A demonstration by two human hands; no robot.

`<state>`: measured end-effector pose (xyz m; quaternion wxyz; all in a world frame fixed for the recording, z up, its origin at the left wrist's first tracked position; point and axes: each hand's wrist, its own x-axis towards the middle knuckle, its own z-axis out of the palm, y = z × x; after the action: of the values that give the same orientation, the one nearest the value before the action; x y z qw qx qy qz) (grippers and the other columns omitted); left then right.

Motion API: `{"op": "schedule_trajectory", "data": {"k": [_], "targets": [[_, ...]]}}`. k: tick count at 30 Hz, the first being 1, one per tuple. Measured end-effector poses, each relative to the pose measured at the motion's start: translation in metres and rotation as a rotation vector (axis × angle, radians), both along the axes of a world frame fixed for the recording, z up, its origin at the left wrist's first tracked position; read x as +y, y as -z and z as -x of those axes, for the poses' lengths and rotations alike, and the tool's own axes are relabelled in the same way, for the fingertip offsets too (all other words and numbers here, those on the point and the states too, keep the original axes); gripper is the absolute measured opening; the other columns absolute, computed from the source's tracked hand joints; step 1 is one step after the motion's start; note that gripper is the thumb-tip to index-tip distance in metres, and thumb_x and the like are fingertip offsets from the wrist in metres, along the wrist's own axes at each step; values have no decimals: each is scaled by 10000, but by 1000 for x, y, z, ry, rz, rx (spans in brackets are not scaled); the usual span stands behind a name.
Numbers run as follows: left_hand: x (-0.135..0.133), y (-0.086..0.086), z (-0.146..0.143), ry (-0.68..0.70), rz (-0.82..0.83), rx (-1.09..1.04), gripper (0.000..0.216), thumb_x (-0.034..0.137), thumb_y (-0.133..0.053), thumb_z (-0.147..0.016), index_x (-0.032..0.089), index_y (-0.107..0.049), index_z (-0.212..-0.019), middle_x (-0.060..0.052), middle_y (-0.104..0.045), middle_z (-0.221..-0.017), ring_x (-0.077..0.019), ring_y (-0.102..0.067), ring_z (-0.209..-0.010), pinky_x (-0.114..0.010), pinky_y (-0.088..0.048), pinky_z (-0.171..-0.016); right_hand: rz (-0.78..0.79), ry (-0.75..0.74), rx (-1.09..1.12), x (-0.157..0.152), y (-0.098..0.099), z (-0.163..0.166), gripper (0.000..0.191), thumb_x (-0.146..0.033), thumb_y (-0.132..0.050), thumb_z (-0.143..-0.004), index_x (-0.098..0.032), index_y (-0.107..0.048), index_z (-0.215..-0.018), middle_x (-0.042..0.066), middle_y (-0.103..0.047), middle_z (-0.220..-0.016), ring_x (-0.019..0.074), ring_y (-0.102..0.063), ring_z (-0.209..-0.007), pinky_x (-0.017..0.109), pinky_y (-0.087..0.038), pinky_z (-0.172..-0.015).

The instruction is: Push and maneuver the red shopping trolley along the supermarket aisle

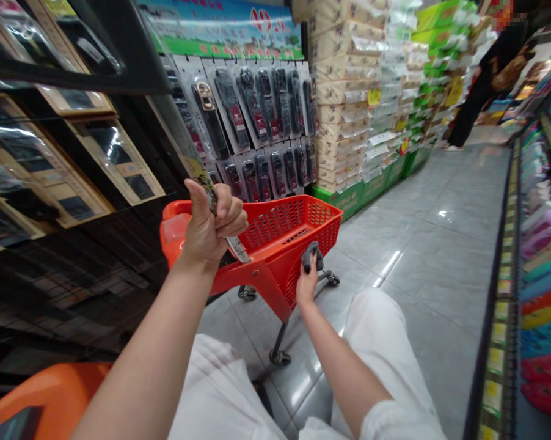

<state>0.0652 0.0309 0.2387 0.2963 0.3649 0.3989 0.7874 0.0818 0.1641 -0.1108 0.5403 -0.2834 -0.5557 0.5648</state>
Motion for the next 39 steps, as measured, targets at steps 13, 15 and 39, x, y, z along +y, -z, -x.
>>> {"op": "schedule_trajectory", "data": {"k": [13, 15, 39], "targets": [[-3, 1, 0, -3, 9, -38, 643, 722, -423, -840, 178, -317, -513, 90, -177, -425, -29, -148, -312, -156, -137, -324, 156, 92, 71, 31, -28, 16, 597, -284, -396, -886, -166, -405, -1472, 113, -524, -1431, 192, -477, -1340, 423, -384, -1125], [-1, 1, -1, -21, 12, -41, 637, 715, -411, -856, 182, -324, -518, 89, -175, -422, -31, -153, -307, -155, -136, -320, 160, 100, 62, 59, -49, 21, 594, -271, -402, -879, -188, -409, -1467, 97, -488, -1465, 175, -450, -1360, 414, -351, -1146], [-1, 0, 6, -68, 11, 35, 629, 649, -503, -875, 184, -317, -494, 81, -140, -436, -42, -80, -351, -204, -80, -340, -346, -102, -86, -50, -52, -26, 652, -46, -407, -753, -264, -590, -1339, 16, -572, -1411, 205, -362, -1437, 477, -294, -1197]]}}
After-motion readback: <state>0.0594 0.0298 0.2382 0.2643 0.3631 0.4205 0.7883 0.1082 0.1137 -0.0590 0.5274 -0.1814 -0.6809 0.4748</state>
